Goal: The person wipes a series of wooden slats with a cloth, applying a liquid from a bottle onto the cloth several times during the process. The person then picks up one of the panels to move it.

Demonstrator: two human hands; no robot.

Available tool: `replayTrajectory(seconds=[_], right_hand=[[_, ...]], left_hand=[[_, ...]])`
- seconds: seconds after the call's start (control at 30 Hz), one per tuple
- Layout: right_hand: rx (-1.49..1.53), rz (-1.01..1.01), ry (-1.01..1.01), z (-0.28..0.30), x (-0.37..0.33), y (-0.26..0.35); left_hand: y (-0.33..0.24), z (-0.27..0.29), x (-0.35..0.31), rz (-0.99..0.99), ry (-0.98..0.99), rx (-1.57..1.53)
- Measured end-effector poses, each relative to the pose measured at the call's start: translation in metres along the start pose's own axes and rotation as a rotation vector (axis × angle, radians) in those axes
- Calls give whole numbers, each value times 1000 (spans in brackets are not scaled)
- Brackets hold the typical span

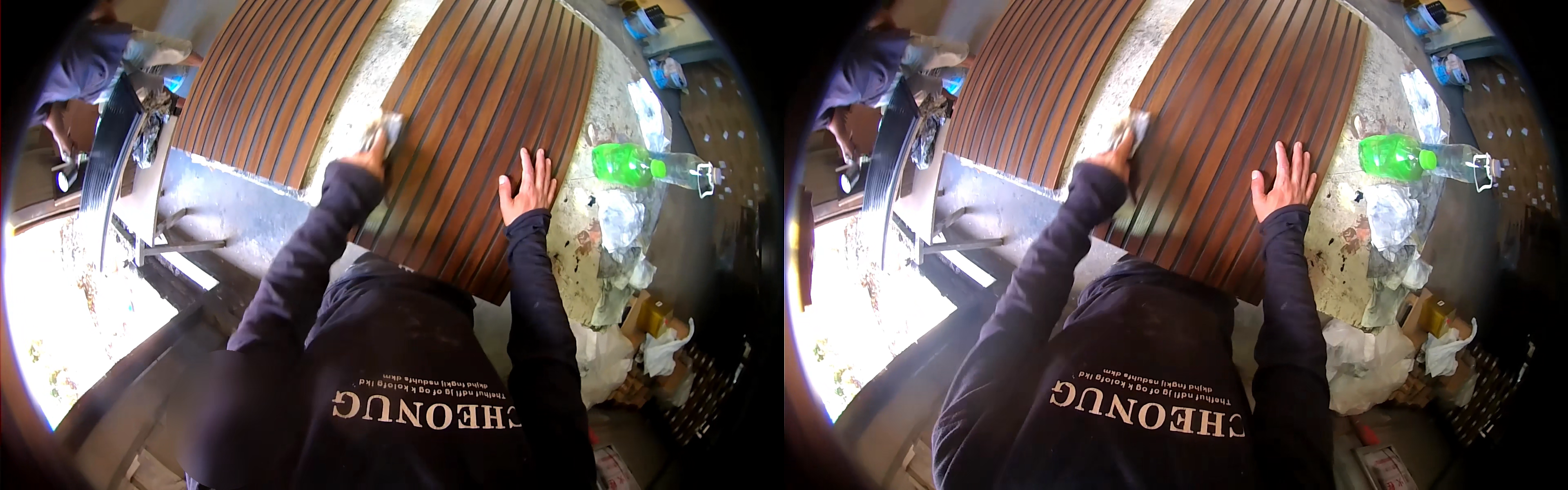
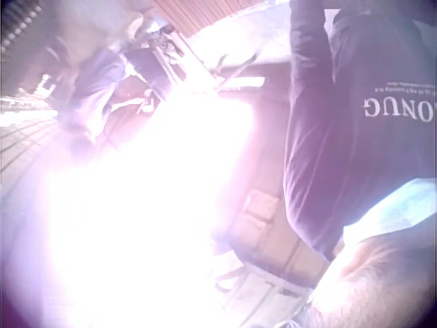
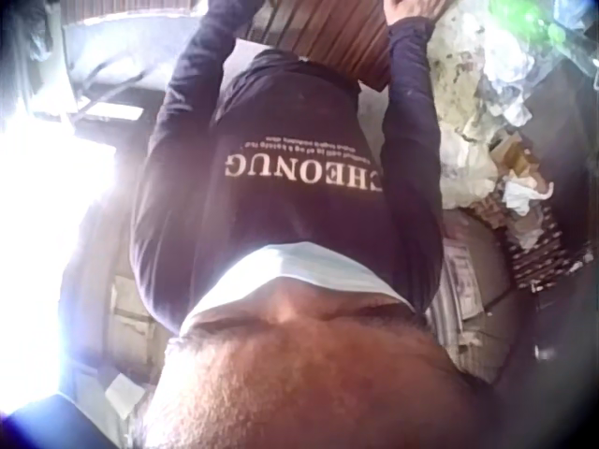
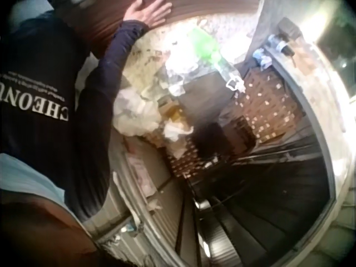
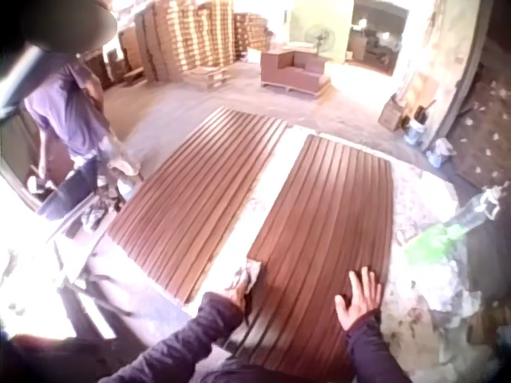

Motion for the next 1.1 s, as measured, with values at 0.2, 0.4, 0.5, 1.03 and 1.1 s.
replayTrajectory(seconds=[0.2, 0.4, 0.5, 1.03, 1.1], right_hand=[[-25, -12, -13, 1, 0, -2], [-8, -30, 29, 3, -2, -3], [38, -18, 37, 2, -1, -1], [15, -8, -19, 2, 2, -2], [16, -7, -19, 2, 4, -1]], left_hand=[[25, -19, -114, -83, -58, 129], [21, -1, 7, -51, 142, 59], [14, 28, 73, -301, 8, -224], [7, -7, -32, -294, -115, 127], [10, -15, -33, -241, -132, 112]])
Point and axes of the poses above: each hand's wrist, its own x-axis towards the middle knuckle, its own z-axis out of the back of the hand, y = z × x, the point moved 2 cm from there along x, towards the middle knuckle, and after that the axes turned 6 degrees about -z, right-handed, at the moved point
